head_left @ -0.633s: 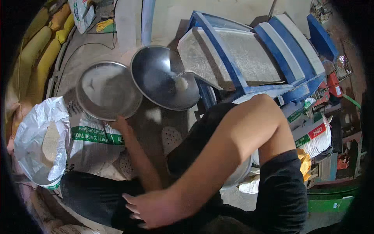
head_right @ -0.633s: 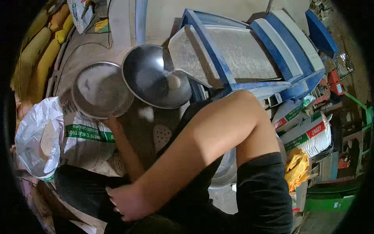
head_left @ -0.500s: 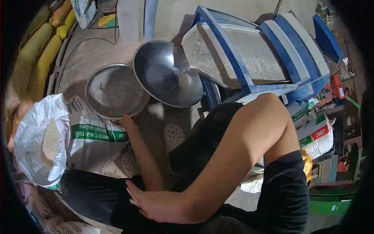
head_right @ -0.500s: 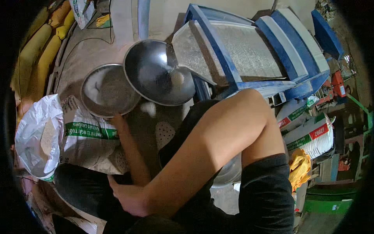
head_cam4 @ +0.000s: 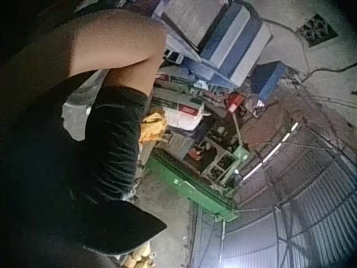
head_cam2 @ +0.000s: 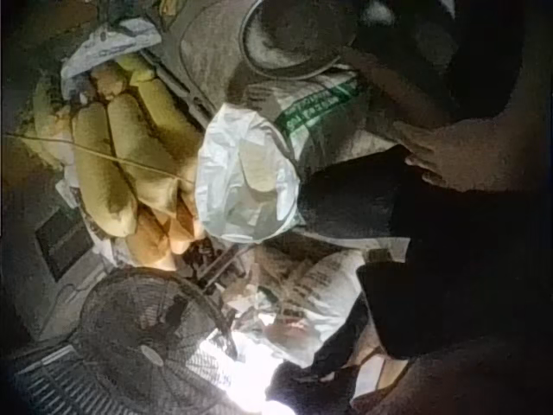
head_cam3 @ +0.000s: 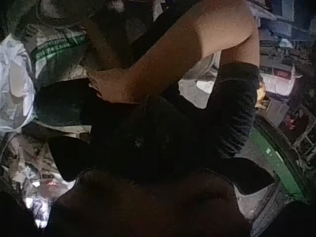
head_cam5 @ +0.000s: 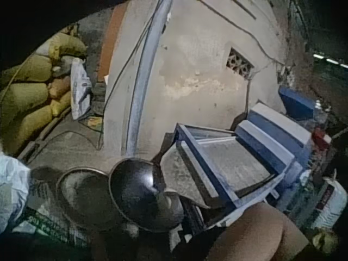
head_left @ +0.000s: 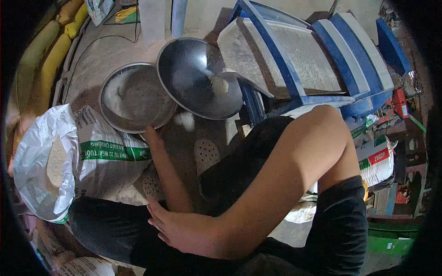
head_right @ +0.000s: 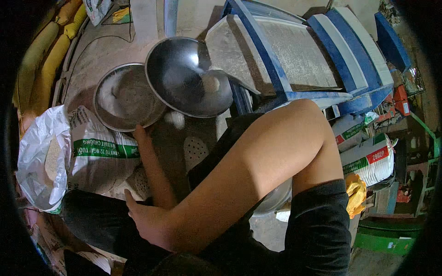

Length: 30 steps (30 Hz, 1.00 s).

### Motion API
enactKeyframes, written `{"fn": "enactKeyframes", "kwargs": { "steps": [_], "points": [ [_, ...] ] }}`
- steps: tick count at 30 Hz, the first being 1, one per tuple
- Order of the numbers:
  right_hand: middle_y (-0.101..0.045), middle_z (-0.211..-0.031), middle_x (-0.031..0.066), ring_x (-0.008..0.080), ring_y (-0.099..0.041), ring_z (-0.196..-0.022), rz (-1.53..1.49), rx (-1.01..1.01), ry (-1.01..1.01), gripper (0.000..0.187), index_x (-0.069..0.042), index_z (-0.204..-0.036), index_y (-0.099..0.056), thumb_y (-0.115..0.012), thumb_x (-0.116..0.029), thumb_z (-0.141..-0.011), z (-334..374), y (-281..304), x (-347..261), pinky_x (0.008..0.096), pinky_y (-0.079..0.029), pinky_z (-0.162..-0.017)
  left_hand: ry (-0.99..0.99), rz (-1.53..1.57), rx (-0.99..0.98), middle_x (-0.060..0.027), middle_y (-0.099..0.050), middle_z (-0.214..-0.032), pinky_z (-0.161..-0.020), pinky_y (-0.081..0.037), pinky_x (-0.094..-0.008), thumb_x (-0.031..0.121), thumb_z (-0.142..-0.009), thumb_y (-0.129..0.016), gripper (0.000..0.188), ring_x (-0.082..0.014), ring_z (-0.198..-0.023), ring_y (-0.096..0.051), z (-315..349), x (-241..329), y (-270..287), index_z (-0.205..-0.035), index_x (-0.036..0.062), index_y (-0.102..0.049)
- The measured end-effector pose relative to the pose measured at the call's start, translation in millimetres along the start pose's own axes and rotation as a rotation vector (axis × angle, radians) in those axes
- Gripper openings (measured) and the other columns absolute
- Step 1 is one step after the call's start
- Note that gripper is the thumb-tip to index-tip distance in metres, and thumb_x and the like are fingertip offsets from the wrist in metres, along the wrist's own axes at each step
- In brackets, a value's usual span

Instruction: Collecting processed rice from a mill machine into a basin and pouring it into a storage sack.

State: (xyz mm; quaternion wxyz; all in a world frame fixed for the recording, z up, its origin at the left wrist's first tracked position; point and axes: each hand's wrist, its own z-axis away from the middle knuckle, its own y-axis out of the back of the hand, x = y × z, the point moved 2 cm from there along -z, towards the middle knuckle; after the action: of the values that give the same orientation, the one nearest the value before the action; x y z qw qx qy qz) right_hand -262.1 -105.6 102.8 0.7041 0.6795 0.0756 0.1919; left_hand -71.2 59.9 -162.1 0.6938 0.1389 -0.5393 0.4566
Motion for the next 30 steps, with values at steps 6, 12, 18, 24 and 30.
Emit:
{"fn": "enactKeyframes", "kwargs": {
  "steps": [6, 12, 18, 24, 30],
  "points": [
    [-0.058, -0.083, 0.0193, 0.0243, -0.056, -0.078, -0.010, -0.032, -0.079, 0.027, 0.003, -0.093, -0.063, -0.055, -0.021, -0.084, -3.6, -9.9, 0.7, 0.0483, -0.044, -0.079, 0.206, 0.135, -0.070, -0.0227, -0.038, -0.130, -0.101, -0.039, -0.0483, 0.020, -0.089, -0.053, 0.059, -0.0386, -0.116, -0.043, 24.8, -15.5, -30.2, -0.135, -0.0051, -0.027],
    [-0.059, -0.083, 0.0203, 0.0252, -0.057, -0.078, -0.032, 0.036, -0.060, 0.028, 0.004, -0.093, -0.063, -0.055, -0.021, -0.083, -16.5, -22.2, -10.2, 0.0486, -0.045, -0.079, 0.199, 0.247, -0.255, -0.0199, -0.043, -0.119, -0.090, -0.046, -0.0490, 0.020, -0.088, -0.049, 0.042, -0.0351, -0.105, -0.048, -17.0, -72.6, -3.6, -0.120, -0.0062, -0.042],
    [-0.060, -0.083, 0.0214, 0.0262, -0.059, -0.078, -0.017, 0.052, -0.103, 0.030, 0.005, -0.094, -0.063, -0.055, -0.020, -0.081, -7.9, -32.6, -0.3, 0.0489, -0.046, -0.079, 0.275, 0.179, -0.113, -0.0179, -0.044, -0.113, -0.082, -0.045, -0.0486, 0.022, -0.088, -0.052, 0.031, -0.0321, -0.095, -0.049, 31.3, -38.6, -66.5, -0.107, -0.0031, -0.047],
    [-0.060, -0.083, 0.0224, 0.0272, -0.060, -0.078, -0.053, 0.125, -0.072, 0.031, 0.006, -0.095, -0.063, -0.055, -0.020, -0.080, -16.9, -38.6, 1.4, 0.0492, -0.047, -0.078, 0.293, 0.170, -0.025, -0.0175, -0.044, -0.112, -0.080, -0.044, -0.0466, 0.022, -0.088, -0.054, 0.028, -0.0314, -0.092, -0.049, 28.7, -30.8, -42.3, -0.103, -0.0008, -0.048],
    [-0.061, -0.083, 0.0234, 0.0281, -0.061, -0.078, -0.053, 0.159, -0.096, 0.033, 0.007, -0.096, -0.063, -0.055, -0.020, -0.078, 3.6, -27.7, 18.0, 0.0495, -0.048, -0.078, 0.346, 0.214, 0.045, -0.0175, -0.045, -0.111, -0.081, -0.044, -0.0448, 0.022, -0.088, -0.055, 0.027, -0.0310, -0.093, -0.050, 25.7, -35.1, -46.0, -0.104, 0.0003, -0.049]
  ]
}}
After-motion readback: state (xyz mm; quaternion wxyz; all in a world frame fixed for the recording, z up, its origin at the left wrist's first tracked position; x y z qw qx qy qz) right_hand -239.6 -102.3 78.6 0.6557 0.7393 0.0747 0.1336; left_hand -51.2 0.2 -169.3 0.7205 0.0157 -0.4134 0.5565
